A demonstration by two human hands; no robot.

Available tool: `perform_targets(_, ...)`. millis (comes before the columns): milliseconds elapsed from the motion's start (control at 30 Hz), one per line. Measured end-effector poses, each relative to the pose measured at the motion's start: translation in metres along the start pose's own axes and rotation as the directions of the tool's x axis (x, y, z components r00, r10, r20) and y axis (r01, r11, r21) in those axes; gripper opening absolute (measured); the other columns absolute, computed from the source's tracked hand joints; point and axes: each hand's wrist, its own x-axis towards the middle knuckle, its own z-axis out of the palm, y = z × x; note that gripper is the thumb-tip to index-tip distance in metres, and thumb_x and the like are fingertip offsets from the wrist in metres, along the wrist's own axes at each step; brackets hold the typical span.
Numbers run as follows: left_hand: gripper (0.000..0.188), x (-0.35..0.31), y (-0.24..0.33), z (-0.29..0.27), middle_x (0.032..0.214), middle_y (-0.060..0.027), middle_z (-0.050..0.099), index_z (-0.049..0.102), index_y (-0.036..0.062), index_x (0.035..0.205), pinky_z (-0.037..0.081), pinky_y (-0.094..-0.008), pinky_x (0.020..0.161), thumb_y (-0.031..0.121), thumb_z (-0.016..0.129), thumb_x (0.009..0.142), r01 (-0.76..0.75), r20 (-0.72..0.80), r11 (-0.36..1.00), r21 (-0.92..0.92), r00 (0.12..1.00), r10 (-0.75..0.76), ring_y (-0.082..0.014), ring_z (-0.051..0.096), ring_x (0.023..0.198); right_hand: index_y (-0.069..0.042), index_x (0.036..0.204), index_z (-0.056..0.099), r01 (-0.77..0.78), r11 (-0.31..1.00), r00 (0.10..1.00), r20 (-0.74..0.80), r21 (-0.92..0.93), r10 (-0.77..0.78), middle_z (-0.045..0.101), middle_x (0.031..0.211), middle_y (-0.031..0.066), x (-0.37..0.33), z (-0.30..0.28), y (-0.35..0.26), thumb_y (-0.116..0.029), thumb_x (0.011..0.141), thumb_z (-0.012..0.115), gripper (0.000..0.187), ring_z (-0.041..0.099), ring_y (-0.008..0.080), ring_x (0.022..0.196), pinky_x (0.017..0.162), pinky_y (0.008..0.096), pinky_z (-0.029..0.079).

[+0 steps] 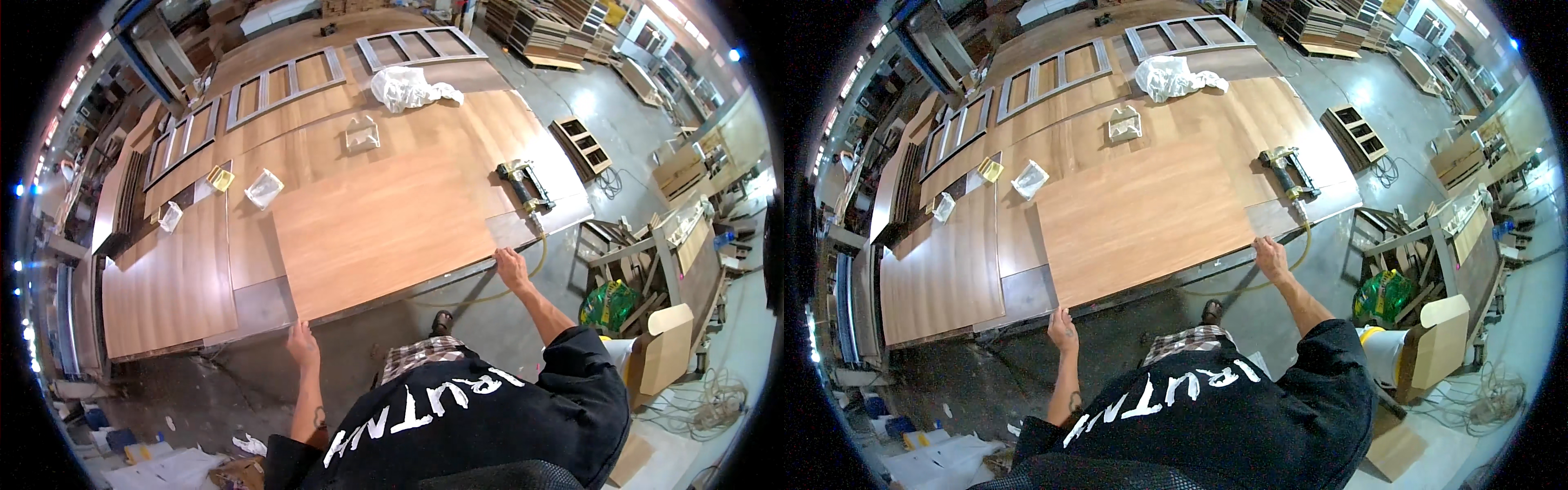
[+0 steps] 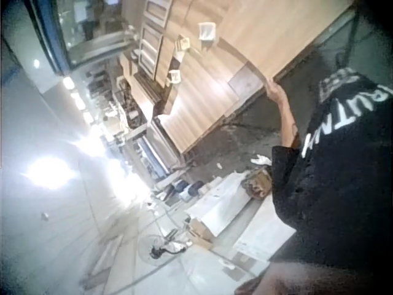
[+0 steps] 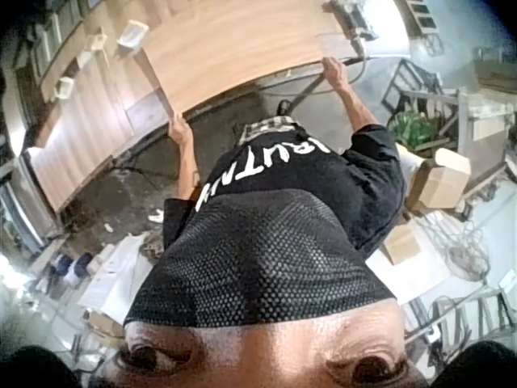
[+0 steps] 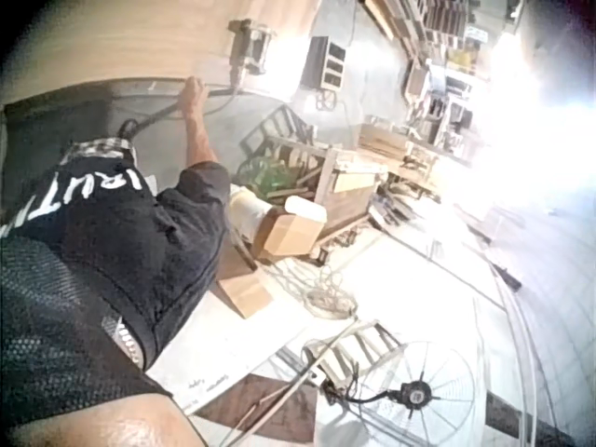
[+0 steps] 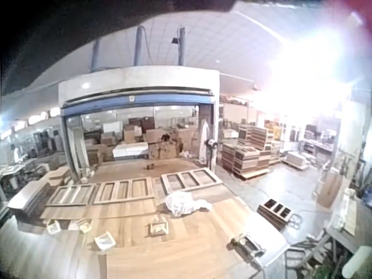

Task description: The person aligns wooden boards, fastens edge strips to them using a pneumatic nail gun, and stacks the finished boards onto a pile.

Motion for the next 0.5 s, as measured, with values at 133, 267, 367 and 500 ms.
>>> perform_targets(133, 0.014, 0.003, -0.012, -0.005, 0.081, -0.0177, 0.061, 0.063, 0.001, 0.097, 0.049, -0.0433, 0.066, 0.012, 0.056, 0.091, 0.088, 0.11, 0.995, -0.054, 0.991, -0.082, -0.0363, 0.061, 0.074, -0.003, 0.085, 0.062, 0.057, 0.998, 0.998, 0.038, -0.017, -0.057, 0.064, 0.083, 0.0133, 0.009, -0.008, -0.003, -0.007, 0.084, 0.061, 0.004, 0.062, 0.0333, 0.082, 0.069, 0.0409, 0.052)
perform_targets(267, 0.023, 0.027, 0.032, -0.028, 0.098, -0.0241, 0.06, 0.059, -0.0005, 0.103, 0.045, -0.0483, 0.082, 0.017, 0.061, 0.088, 0.107, 0.282, 0.964, 0.244, 0.943, -0.176, -0.042, 0.057, 0.094, -0.003, 0.086, 0.062, 0.003, 1.0, 0.999, 0.044, 0.024, -0.004, 0.064, 0.086, 0.0117, 0.005, -0.011, 0.009, -0.009, 0.084, 0.063, 0.006, 0.062, 0.0323, 0.082, 0.069, 0.0405, 0.052)
perform_targets(367, 0.03, 0.036, 0.083, 0.011, 0.107, -0.026, 0.058, 0.057, -0.0027, 0.109, 0.044, -0.0501, 0.085, 0.018, 0.059, 0.088, 0.056, 0.219, 0.961, 0.272, 0.968, -0.119, -0.0428, 0.056, 0.1, -0.004, 0.087, 0.062, -0.062, 0.994, 0.998, 0.015, 0.089, 0.061, 0.064, 0.086, 0.0095, -0.001, -0.002, 0.017, -0.007, 0.083, 0.062, 0.005, 0.062, 0.0301, 0.083, 0.069, 0.0392, 0.052)
perform_targets(500, 0.047, 0.036, 0.241, 0.146, 0.124, -0.0307, 0.052, 0.046, -0.0085, 0.129, 0.038, -0.0474, 0.102, 0.015, 0.053, 0.089, -0.226, 0.347, 0.96, -0.166, 0.897, 0.272, -0.0447, 0.048, 0.116, -0.007, 0.09, 0.06, 0.031, 0.991, 1.0, -0.004, 0.129, -0.03, 0.059, 0.078, 0.0131, -0.007, -0.003, 0.012, -0.007, 0.083, 0.059, 0.006, 0.062, 0.0341, 0.07, 0.058, 0.0418, 0.051)
